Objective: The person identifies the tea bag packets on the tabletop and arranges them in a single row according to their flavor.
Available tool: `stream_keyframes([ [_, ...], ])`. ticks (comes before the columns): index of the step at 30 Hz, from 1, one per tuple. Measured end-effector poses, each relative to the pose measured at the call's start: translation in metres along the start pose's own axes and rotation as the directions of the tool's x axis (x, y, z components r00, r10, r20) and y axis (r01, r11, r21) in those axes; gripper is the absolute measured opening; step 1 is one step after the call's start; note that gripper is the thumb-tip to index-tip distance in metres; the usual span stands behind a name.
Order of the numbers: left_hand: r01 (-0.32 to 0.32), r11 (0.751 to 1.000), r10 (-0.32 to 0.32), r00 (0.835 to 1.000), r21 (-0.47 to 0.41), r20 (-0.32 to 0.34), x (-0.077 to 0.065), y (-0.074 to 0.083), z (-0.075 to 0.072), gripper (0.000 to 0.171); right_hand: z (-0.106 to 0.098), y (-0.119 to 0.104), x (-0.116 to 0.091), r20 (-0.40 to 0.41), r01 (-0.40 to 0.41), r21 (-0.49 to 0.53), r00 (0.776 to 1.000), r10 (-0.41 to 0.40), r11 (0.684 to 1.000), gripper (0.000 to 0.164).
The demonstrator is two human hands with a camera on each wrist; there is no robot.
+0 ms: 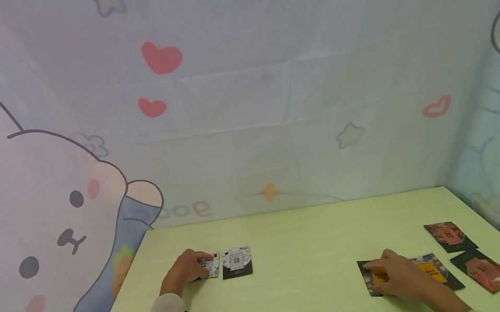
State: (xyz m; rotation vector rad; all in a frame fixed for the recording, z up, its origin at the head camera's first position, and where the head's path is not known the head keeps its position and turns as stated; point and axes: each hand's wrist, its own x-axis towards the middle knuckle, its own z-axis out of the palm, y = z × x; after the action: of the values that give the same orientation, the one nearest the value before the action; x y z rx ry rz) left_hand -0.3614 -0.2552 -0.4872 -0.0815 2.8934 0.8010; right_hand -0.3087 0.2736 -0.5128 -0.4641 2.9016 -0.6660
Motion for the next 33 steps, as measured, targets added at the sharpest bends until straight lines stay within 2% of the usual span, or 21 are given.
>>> stream_keyframes([
  [9, 0.011, 1.000, -0.011, 1.000, 0.008, -0.016, 0.001, 0.000, 0.002, 0.043, 0.005, -0.006, 0.009, 0.008, -0.007, -0.005, 1.000, 0.007, 1.000, 0.049],
  [13, 0.005, 0.999, -0.004, 1.000, 0.047, -0.027, 0.002, 0.003, 0.002, 0.041, 0.008, -0.006, 0.012, 0.013, 0.025, 0.002, 1.000, -0.025, 1.000, 0.049],
  [19, 0.034, 0.995, -0.031, 0.999, 0.096, -0.031, 0.003, 0.006, 0.001, 0.041, 0.007, -0.013, 0.015, -0.003, 0.071, 0.024, 0.997, -0.071, 0.997, 0.050],
  [25, 0.010, 0.990, -0.006, 1.000, 0.141, -0.028, 0.003, 0.011, -0.001, 0.040, 0.006, -0.020, 0.018, -0.032, 0.122, 0.017, 0.992, -0.121, 0.992, 0.049],
  [33, 0.022, 0.980, -0.016, 0.999, 0.196, -0.030, 0.002, 0.013, -0.002, 0.040, 0.010, -0.027, 0.026, -0.039, 0.175, 0.011, 0.984, -0.174, 0.984, 0.052],
])
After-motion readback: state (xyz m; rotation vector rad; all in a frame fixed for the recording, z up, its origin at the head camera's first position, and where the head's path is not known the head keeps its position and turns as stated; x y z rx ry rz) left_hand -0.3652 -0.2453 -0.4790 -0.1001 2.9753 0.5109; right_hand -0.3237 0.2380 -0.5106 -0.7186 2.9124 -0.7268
